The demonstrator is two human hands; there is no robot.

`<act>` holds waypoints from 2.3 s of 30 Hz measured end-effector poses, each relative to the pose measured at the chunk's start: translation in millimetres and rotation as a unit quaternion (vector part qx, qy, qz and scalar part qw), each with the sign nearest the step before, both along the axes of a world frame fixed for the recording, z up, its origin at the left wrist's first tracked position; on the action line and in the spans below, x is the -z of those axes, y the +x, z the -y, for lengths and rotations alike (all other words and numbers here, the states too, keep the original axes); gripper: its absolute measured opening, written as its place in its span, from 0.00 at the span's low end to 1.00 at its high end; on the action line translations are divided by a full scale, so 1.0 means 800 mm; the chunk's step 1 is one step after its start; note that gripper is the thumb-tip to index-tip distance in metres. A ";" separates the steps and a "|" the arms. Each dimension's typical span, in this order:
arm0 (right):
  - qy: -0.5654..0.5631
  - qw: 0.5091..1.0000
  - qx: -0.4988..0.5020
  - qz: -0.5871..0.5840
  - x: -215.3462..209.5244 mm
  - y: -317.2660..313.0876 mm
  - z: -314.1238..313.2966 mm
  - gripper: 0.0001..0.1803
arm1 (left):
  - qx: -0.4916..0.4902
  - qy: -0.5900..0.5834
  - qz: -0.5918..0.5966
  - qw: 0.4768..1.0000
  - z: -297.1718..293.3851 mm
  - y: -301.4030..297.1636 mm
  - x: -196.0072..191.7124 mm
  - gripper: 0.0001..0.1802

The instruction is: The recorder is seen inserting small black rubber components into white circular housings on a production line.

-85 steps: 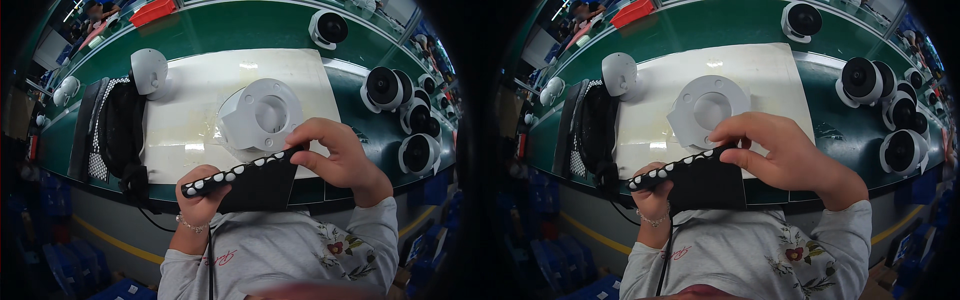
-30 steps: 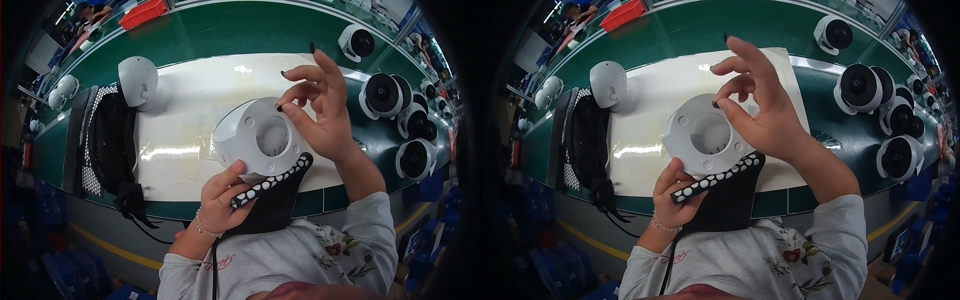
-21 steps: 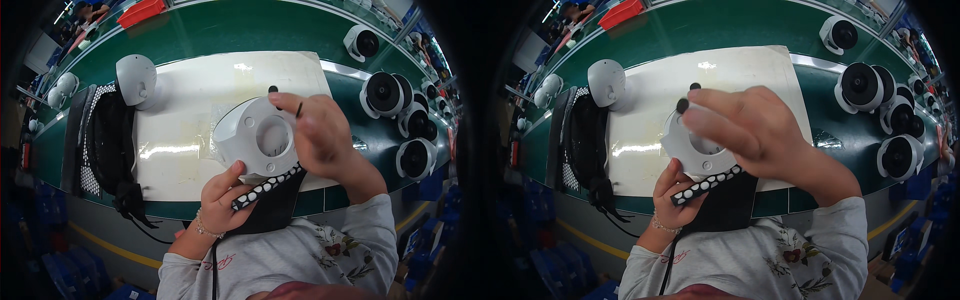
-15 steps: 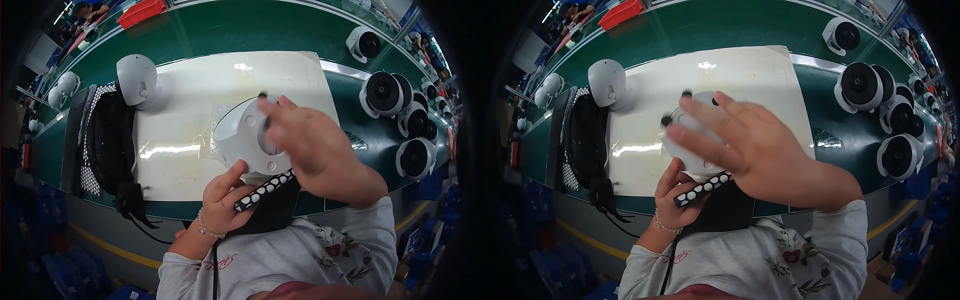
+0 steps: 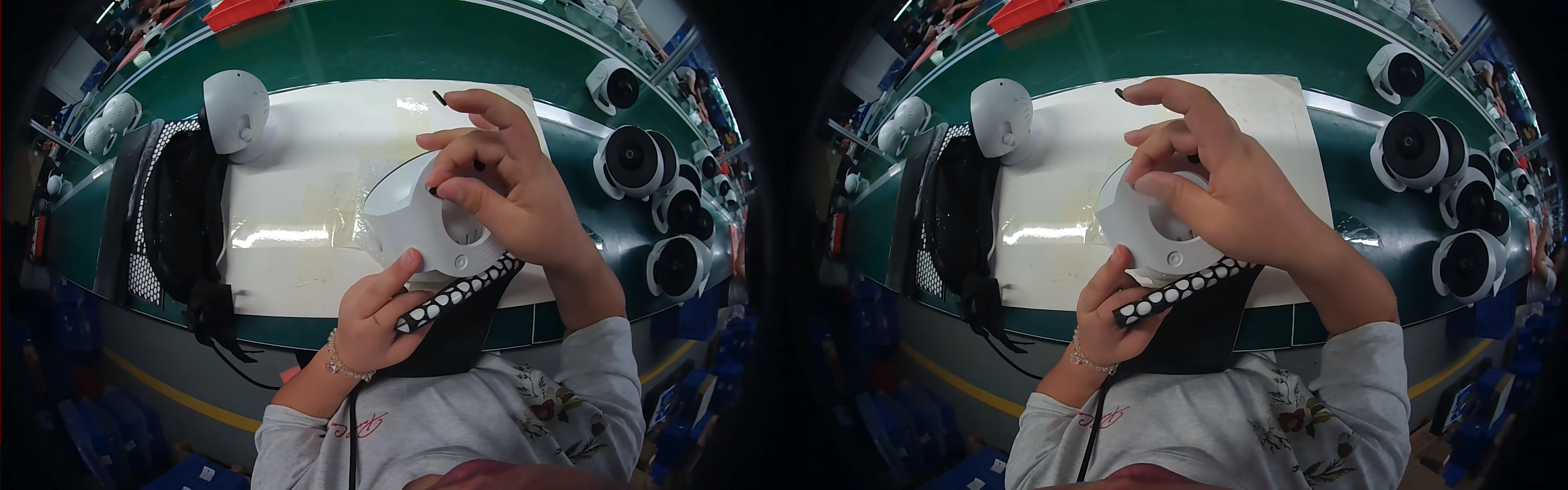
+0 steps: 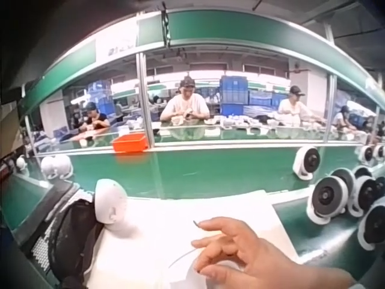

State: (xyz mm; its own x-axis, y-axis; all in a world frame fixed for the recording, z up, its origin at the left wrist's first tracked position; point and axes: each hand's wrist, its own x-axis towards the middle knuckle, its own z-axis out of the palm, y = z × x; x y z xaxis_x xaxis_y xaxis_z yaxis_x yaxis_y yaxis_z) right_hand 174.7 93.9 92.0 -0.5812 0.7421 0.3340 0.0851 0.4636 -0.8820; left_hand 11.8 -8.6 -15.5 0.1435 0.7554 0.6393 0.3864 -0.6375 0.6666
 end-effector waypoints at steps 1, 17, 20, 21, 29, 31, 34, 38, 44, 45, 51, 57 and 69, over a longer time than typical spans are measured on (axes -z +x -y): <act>0.000 1.000 -0.001 0.000 0.001 0.000 0.001 0.33 | 0.002 0.005 0.005 1.000 0.000 0.000 0.000 0.18; 0.190 0.980 0.029 0.043 0.040 0.035 0.044 0.07 | 0.050 -0.031 -0.023 0.998 -0.001 -0.003 -0.010 0.27; 0.182 0.972 0.025 0.147 0.034 0.034 0.044 0.06 | 0.051 -0.065 0.033 0.996 -0.002 -0.001 -0.005 0.28; 0.178 0.973 0.025 0.147 0.035 0.034 0.045 0.06 | 0.048 -0.044 0.021 0.998 -0.004 -0.001 -0.008 0.29; 0.473 0.852 0.088 0.208 0.052 0.050 0.052 0.18 | 0.018 -0.045 0.049 0.998 -0.005 0.002 -0.009 0.13; 0.482 0.841 0.099 0.226 0.054 0.053 0.062 0.21 | 0.036 -0.046 0.065 0.996 -0.007 0.002 -0.006 0.13; 0.457 0.857 0.115 0.210 0.055 0.049 0.068 0.21 | 0.024 -0.032 0.064 0.997 -0.005 0.004 -0.013 0.14; 0.402 0.898 0.070 0.163 0.043 0.029 0.072 0.13 | 0.020 0.005 0.062 0.998 -0.008 0.008 -0.012 0.16; 0.391 0.909 0.059 0.133 0.049 0.028 0.072 0.06 | 0.016 0.059 0.044 0.997 -0.009 0.006 -0.005 0.17; 0.389 0.911 0.049 0.127 0.051 0.032 0.072 0.06 | 0.018 0.022 0.047 0.999 -0.007 0.007 -0.007 0.18; 0.244 0.955 0.146 0.081 0.058 0.069 0.041 0.06 | 0.026 -0.050 0.050 0.997 -0.002 0.008 -0.015 0.24; 0.122 0.987 0.101 0.028 0.066 0.072 0.036 0.05 | 0.006 -0.081 0.039 0.996 0.000 0.005 -0.009 0.19; 0.541 0.796 0.179 0.203 0.090 0.092 0.023 0.16 | 0.029 0.006 -0.024 0.999 -0.006 0.002 -0.005 0.44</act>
